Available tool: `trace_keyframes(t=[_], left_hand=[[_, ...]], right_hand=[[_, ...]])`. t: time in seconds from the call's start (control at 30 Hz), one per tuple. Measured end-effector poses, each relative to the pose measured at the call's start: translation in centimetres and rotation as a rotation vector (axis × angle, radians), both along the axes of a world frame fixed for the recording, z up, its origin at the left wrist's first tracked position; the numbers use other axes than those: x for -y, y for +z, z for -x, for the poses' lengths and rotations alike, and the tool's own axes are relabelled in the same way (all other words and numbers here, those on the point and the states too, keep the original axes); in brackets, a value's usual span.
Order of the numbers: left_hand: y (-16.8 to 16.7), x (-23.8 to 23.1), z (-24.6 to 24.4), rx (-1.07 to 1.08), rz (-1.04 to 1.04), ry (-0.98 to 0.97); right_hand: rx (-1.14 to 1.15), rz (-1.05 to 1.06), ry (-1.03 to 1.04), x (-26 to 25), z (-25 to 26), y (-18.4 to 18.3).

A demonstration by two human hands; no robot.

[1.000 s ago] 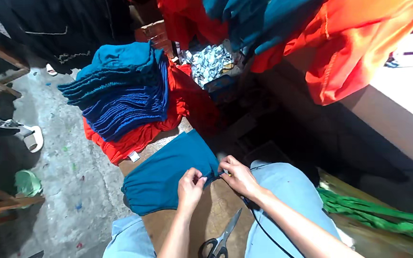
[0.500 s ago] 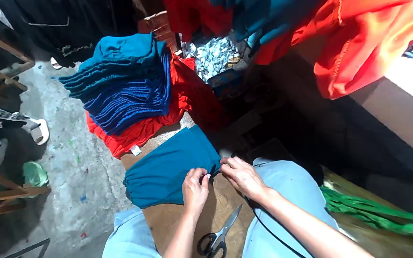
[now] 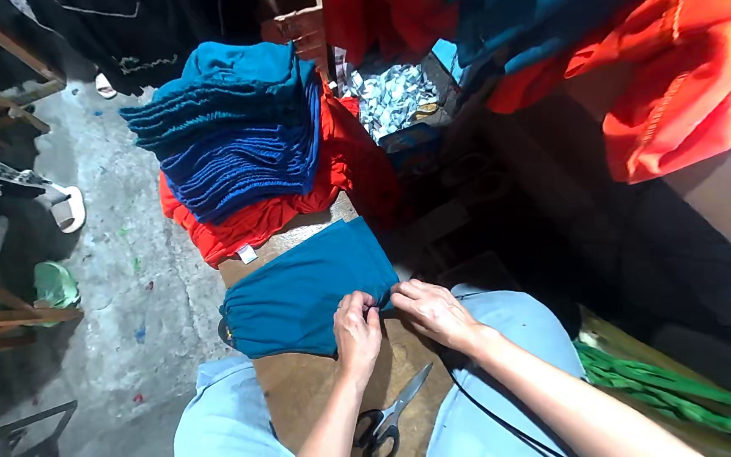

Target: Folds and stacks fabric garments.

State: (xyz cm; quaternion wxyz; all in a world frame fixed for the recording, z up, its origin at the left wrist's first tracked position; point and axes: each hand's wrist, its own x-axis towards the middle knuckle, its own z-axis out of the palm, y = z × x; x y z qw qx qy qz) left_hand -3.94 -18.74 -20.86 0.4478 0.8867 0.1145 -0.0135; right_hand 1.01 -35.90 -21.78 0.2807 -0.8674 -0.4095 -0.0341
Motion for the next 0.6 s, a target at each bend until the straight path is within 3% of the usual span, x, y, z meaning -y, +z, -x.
trace_keyframes(t=[0.17,0.3,0.43,0.6], left_hand=[[-0.3,0.6,0.0,0.025,-0.089,-0.017],[-1.2,0.4,0.5,0.160,-0.170,-0.075],[-1.8,0.5,0.8,0.211,-0.167,-0.102],[-1.2,-3.9,2.0,0.280,-0.092,-0.106]], right_hand=[[-0.171,-0.033,0.056,0.0,0.0,0.2],[-0.179,-0.049,0.043,-0.3,-0.1,0.3],[-0.273,0.042,0.033,-0.9,-0.7,0.8],[-0.340,0.149,0.083,-0.5,-2.1,1.5]])
